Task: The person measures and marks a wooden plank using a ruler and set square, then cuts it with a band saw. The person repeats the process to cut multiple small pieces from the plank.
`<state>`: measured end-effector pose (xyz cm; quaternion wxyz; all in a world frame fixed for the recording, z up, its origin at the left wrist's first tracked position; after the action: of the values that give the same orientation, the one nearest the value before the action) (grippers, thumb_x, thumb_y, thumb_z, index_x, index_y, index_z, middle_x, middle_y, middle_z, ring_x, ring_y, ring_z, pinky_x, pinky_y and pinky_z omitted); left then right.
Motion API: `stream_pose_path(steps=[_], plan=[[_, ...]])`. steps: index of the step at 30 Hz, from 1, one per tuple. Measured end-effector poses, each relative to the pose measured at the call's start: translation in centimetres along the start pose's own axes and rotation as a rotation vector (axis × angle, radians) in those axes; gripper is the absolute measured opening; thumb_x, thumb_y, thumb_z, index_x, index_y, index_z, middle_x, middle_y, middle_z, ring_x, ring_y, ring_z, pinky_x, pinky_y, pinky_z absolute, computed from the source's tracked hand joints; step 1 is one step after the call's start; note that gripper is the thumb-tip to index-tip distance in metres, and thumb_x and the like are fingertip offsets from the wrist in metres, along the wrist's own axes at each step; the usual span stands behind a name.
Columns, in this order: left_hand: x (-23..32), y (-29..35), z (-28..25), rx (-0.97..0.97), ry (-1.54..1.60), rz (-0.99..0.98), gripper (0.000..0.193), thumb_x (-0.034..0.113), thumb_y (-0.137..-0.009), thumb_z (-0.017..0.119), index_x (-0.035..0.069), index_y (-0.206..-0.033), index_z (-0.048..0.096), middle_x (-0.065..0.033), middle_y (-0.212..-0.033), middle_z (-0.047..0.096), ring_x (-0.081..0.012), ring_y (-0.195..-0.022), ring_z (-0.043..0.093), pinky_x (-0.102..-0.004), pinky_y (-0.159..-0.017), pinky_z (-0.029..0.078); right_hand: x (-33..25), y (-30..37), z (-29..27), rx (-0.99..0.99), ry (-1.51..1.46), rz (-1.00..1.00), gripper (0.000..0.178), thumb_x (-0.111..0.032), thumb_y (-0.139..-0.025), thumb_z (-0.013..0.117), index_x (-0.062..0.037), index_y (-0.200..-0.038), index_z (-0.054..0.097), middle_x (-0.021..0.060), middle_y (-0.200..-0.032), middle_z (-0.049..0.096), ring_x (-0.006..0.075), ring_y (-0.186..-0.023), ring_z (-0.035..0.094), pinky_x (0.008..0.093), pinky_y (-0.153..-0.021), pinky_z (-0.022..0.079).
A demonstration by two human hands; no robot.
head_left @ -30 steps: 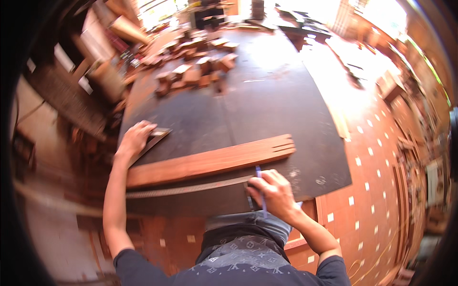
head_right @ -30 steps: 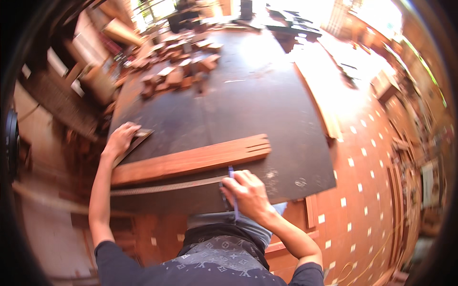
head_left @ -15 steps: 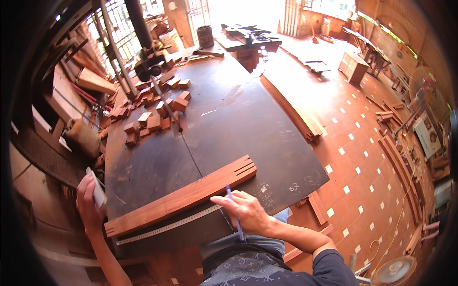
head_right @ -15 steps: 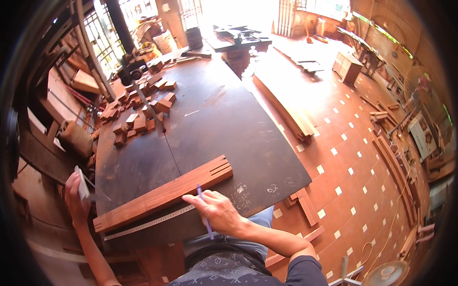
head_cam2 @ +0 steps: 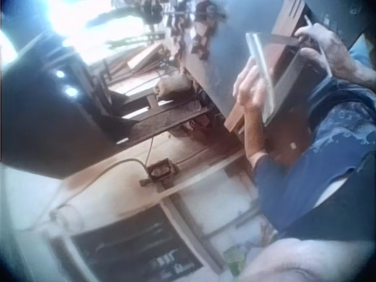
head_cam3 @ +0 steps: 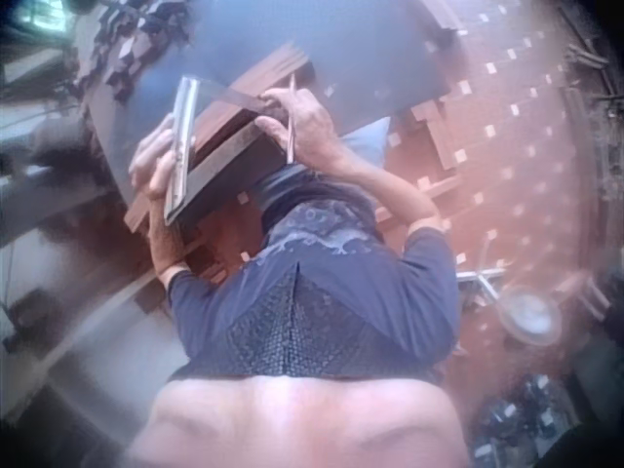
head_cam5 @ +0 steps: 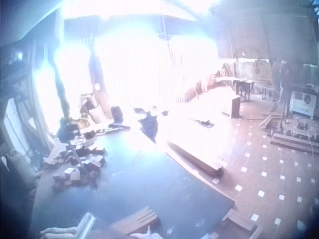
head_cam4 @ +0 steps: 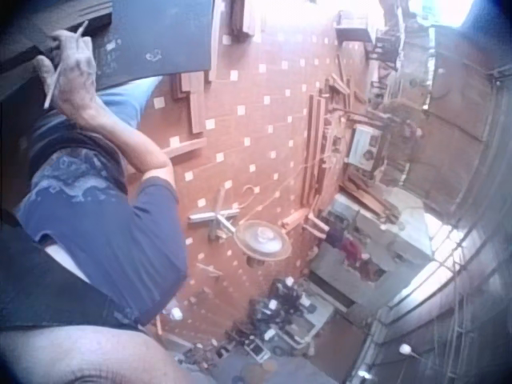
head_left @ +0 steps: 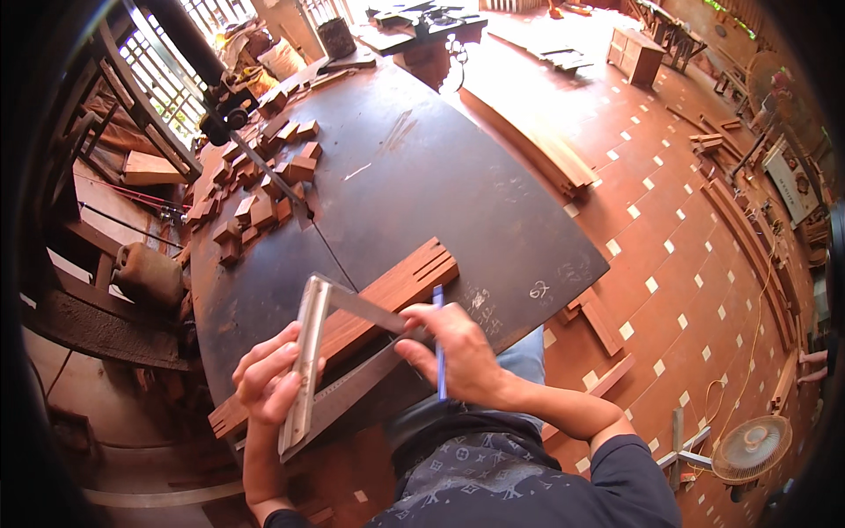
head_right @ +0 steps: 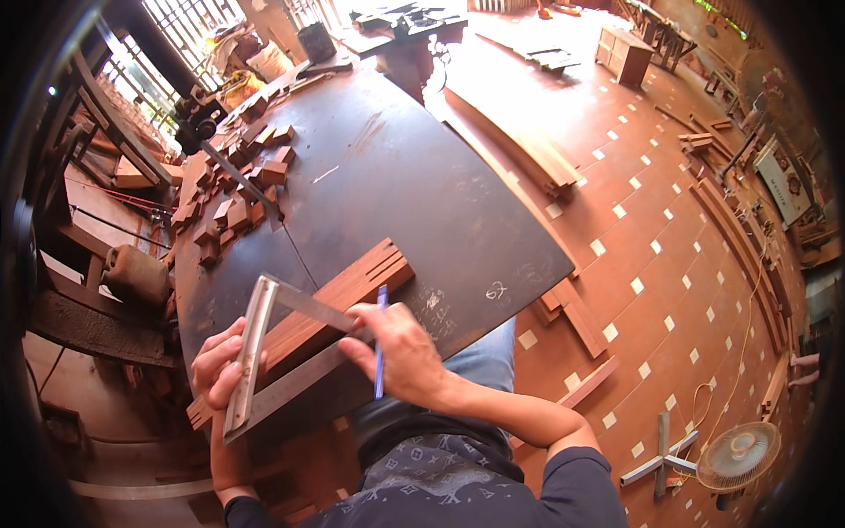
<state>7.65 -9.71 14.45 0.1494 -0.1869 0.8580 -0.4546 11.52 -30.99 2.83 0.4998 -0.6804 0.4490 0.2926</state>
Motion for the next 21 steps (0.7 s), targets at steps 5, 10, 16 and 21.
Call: stream_pose_path(steps=[5, 10, 16, 21], plan=[[-0.3, 0.4, 2.3, 0.090, 0.168, -0.017, 0.053, 0.000, -0.083, 0.094, 0.009, -0.117, 0.054, -0.0175, -0.115, 0.069, -0.0433, -0.096, 0.082, -0.0428, -0.078, 0.073, 2.7, 0.8, -1.9, 0.047, -0.045, 0.142, 0.034, -0.027, -0.102, 0.080, 0.0023, -0.117, 0.073, 0.0169, -0.092, 0.075, 0.0267, -0.081, 0.071, 0.0415, -0.080, 0.058], [-6.0, -0.7, 5.5, -0.221, 0.268, -0.182, 0.025, 0.002, -0.092, 0.087, 0.003, -0.111, 0.071, -0.0197, -0.114, 0.078, -0.0339, -0.097, 0.082, -0.0413, -0.081, 0.068, 7.6, 1.4, -1.7, -0.156, -0.327, 0.444, 0.035, -0.032, -0.107, 0.076, 0.0014, -0.098, 0.074, 0.0081, -0.073, 0.067, 0.0106, -0.070, 0.060, 0.0345, -0.065, 0.050], [-18.2, 8.6, 9.2, -0.566, 0.599, -1.143, 0.030, 0.019, -0.111, 0.066, -0.001, -0.131, 0.076, -0.0105, -0.122, 0.080, -0.0167, -0.103, 0.076, -0.0312, -0.093, 0.060, 9.0, 0.5, -1.0, -0.061, -0.167, 0.446, 0.027, -0.022, -0.107, 0.073, 0.0052, -0.103, 0.072, 0.0115, -0.078, 0.066, 0.0149, -0.073, 0.058, 0.0357, -0.068, 0.050], [-13.3, 7.6, 16.1, -0.879, 0.593, -1.103, 0.050, 0.026, -0.101, 0.080, 0.000, -0.143, 0.070, -0.0084, -0.106, 0.080, -0.0120, -0.089, 0.069, -0.0346, -0.086, 0.059, 9.3, 0.1, 0.0, -0.043, -0.230, 0.449, 0.028, -0.021, -0.111, 0.068, 0.0057, -0.116, 0.072, 0.0042, -0.076, 0.063, 0.0117, -0.066, 0.060, 0.0322, -0.063, 0.051]])
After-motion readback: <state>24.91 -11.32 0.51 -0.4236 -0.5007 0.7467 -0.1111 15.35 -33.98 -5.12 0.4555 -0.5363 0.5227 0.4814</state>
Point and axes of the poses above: each hand's wrist, its own y-axis away from the middle knuckle, its own z-axis out of the palm, x = y × z, the point moved 10 cm from there along -y, towards the middle knuckle
